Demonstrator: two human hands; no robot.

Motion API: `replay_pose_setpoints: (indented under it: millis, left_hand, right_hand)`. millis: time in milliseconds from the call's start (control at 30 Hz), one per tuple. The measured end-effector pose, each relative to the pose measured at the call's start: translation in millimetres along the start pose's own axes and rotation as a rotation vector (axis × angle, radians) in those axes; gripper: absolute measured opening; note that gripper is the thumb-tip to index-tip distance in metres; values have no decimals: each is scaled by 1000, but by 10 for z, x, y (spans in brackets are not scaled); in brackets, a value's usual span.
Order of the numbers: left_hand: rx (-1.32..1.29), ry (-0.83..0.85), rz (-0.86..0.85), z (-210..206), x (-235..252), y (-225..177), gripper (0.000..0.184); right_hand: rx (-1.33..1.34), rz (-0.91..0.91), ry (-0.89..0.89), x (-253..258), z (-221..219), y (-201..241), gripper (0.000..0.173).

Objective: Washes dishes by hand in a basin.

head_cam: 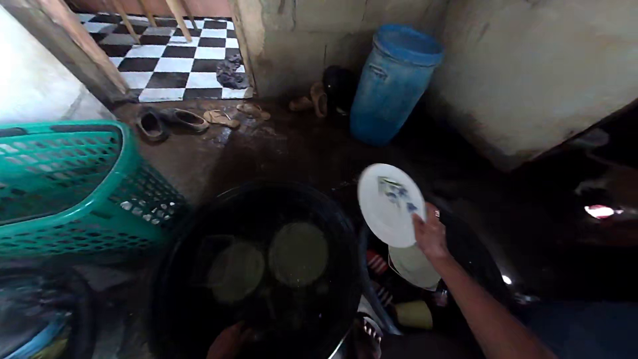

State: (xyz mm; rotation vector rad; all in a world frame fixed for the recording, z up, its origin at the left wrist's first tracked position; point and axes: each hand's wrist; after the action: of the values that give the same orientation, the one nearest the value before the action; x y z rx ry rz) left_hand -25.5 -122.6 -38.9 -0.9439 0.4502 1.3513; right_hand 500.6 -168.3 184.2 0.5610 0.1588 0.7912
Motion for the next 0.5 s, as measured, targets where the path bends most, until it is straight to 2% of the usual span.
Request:
replay_pose_setpoints:
  millis: [133,233,367,500]
  left_hand:
    - [-4,-14,7,75,-113,-96,45]
    - [-2,-10,21,85,-132,-120,46]
    - [17,17,48,102,-148,-197,47]
    - [25,30,57,6,-111,-142,49]
  right_hand:
    - [428,-453,-268,-150,-178,-1186,56]
    - [479,-697,-350,-360,-412,-1782,57]
    - [521,-807,-495,-534,-825,-2324,58]
    - [692,-873,-529,-644,-1042,-2424,68]
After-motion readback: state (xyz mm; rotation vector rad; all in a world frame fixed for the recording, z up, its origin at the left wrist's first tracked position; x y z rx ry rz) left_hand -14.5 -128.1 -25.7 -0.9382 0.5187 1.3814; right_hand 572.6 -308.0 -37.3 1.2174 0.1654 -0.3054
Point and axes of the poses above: each hand's wrist, its own x-axis towards the middle knuckle, its own z-axis out of the back of the hand, y = z × x, and after that the axes turned 3 degrees about -y, right-handed
